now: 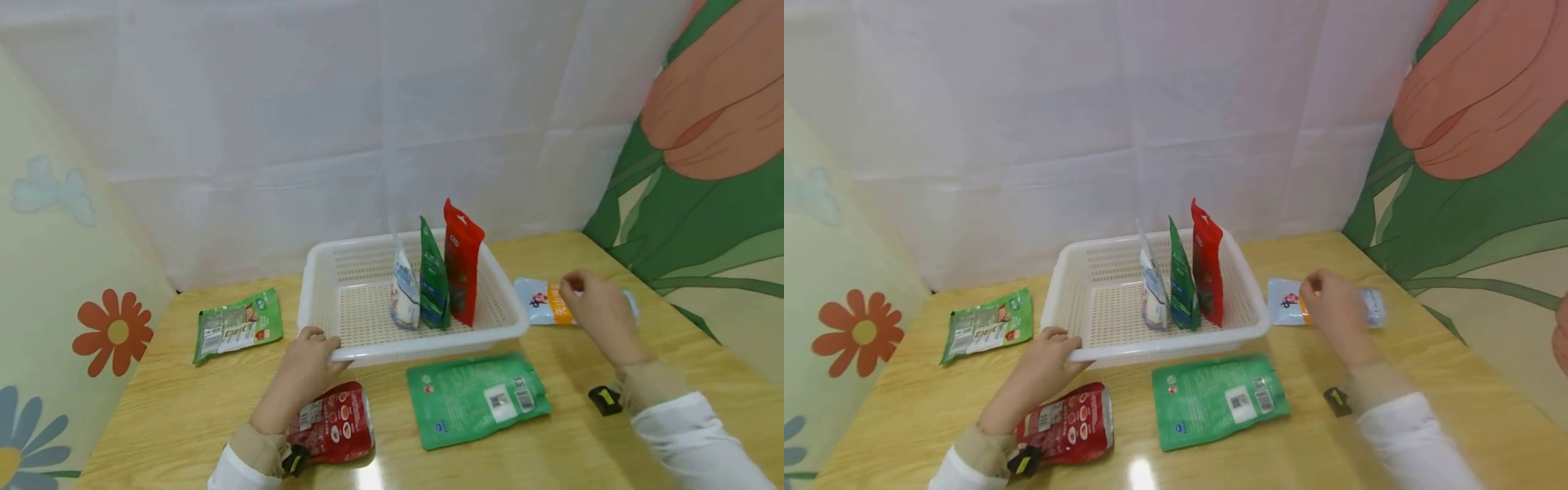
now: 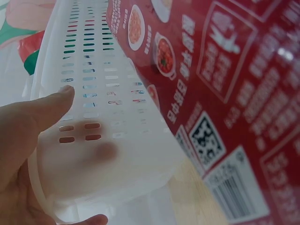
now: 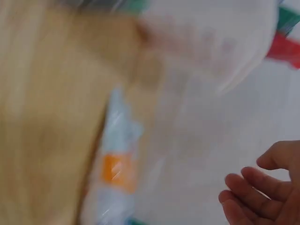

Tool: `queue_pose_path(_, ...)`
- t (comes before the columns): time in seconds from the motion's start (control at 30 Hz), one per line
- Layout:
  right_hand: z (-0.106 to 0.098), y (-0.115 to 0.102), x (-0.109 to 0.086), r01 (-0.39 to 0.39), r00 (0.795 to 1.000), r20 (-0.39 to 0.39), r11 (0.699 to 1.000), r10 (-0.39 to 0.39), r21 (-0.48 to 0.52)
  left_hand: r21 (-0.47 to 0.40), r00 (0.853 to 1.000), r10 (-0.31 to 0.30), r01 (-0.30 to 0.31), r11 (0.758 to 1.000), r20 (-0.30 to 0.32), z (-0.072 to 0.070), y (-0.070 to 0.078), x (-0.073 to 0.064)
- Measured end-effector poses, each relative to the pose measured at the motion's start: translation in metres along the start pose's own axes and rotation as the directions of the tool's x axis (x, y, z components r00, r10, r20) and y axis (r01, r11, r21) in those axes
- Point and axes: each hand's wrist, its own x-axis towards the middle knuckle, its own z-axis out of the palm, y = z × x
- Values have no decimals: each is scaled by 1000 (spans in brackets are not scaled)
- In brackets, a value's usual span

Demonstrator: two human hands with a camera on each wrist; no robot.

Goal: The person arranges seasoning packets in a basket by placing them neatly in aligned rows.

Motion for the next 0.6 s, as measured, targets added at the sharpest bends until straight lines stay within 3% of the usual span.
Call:
queue_pose_path(0.13,1,47,5,-44,998,49,993,50,-110,-3,1000,5,-5,1000,-3,1,0,-2)
queue_pose_path(0.3,16,95,8,57,992,122,976,-31,-210,5,1000,18,-18,1000,-10,2,-2,-3)
queue_pose_path(0.43,31,116,11,123,981,174,962,-82,-243,6,1000,11,-11,1000,-12,3,-2,-3)
queue_pose_path(0.6,42,125,14,122,988,122,959,-94,-255,13,999,28,-28,1000,-24,1,-2,-2)
